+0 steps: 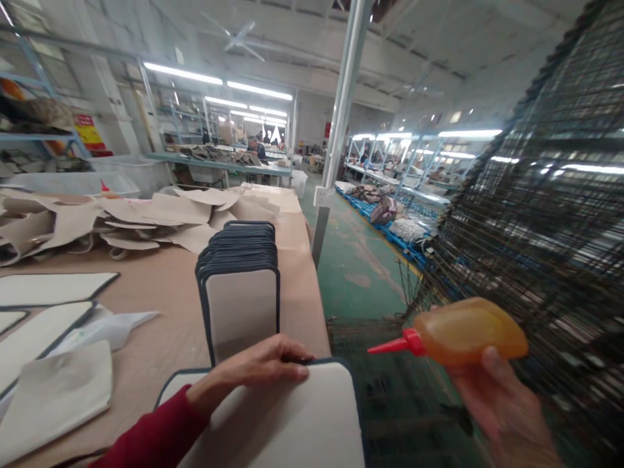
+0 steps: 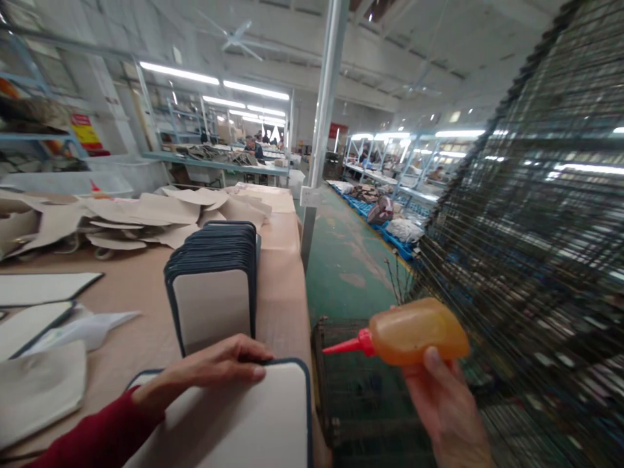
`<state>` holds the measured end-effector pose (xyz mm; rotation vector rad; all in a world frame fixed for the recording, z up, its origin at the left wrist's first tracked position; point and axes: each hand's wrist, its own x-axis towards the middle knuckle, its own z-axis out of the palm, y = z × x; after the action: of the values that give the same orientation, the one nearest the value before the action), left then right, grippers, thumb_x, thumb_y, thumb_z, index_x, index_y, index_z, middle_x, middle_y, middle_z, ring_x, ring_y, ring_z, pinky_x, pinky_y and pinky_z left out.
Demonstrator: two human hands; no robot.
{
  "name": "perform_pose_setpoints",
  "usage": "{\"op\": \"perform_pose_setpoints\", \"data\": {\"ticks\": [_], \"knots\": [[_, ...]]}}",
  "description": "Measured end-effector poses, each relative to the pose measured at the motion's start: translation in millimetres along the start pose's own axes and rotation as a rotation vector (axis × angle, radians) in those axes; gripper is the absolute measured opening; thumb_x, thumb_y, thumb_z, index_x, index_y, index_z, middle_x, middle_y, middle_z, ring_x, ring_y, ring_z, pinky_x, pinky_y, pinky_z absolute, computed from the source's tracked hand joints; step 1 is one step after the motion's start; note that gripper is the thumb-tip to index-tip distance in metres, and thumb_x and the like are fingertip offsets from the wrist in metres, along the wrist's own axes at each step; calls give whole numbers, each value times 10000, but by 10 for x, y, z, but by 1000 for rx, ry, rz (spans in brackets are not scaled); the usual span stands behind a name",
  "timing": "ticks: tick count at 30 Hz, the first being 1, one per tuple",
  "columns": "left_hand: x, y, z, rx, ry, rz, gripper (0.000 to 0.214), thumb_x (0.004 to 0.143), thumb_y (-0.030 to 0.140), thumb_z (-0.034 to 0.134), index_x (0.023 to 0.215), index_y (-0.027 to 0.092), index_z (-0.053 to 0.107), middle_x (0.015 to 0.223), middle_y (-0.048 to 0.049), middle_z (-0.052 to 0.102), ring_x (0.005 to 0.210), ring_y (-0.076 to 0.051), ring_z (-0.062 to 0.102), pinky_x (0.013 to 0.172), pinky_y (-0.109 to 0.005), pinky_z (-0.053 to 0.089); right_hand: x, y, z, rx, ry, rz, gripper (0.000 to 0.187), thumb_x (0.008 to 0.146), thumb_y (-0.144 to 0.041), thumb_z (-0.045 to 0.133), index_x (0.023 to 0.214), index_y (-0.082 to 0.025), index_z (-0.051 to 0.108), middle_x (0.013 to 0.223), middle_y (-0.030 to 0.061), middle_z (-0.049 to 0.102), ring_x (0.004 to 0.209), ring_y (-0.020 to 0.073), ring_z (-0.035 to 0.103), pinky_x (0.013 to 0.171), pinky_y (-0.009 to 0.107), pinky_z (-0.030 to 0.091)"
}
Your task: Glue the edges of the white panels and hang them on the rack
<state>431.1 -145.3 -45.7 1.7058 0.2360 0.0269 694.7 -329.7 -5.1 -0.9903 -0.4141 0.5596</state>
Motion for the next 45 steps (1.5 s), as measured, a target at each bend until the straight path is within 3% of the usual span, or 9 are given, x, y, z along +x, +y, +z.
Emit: {"op": "perform_pose_setpoints", "data": {"ticks": [4,7,13,19,23,28,32,38,45], "knots": [[231,73,81,100,-71,-2,353,806,462,566,745,121,636,610,33,449,564,-72,346,491,-176,254,-9,-160,-118,1,-41,53,734,479,-449,826,1158,-314,580,1128,87,637,944,288,628,775,416,555],[370,134,193,144,-116,26,379,820,457,548,658,116,579,574,42,369,540,-65,300,477,-188,224,24,-223,-176,-26,-68,91,763,457,-531,814,1152,-313,586,1136,79,634,972,281,620,782,379,549],[447,246,372,276,-71,52,273,811,395,574,755,131,614,647,27,489,603,-79,412,531,-169,303,132,-251,-205,-114,-111,146,825,394,-589,809,1131,-286,596,1110,89,643,977,270,612,765,358,545],[463,201,369,304,-112,106,277,816,394,572,802,125,639,684,9,535,631,-90,454,546,-165,337,99,-259,-139,-157,-181,106,735,421,-408,845,1101,-288,594,987,48,682,921,263,627,824,399,518],[431,161,318,312,-167,170,322,817,431,572,832,125,671,710,-10,581,651,-105,487,563,-170,361,-17,-253,-57,-139,-178,84,701,440,-447,837,1078,-277,602,882,23,697,863,254,644,849,414,504],[322,138,231,281,-231,199,383,809,480,565,880,127,695,736,-22,626,669,-117,514,596,-177,390,-176,-138,11,-170,-125,100,502,495,-496,810,896,-236,654,823,23,702,735,225,656,787,385,531],[182,196,213,264,-297,209,418,813,495,552,903,118,710,774,-39,658,709,-134,543,641,-191,417,-314,-64,85,-189,-98,135,447,497,-491,814,815,-221,655,786,10,701,668,200,650,752,355,540],[-29,398,251,264,-335,187,464,819,502,540,1001,109,706,898,-85,697,777,-173,596,698,-222,450,-370,-81,191,-204,-188,156,449,527,-511,796,839,-216,665,779,9,697,677,189,650,725,319,536],[-79,578,356,282,-308,160,480,814,507,545,1010,98,705,914,-98,704,793,-180,610,694,-220,459,-330,-126,171,-138,-304,139,454,542,-482,796,896,-227,671,803,16,698,732,197,653,867,366,491]]}}
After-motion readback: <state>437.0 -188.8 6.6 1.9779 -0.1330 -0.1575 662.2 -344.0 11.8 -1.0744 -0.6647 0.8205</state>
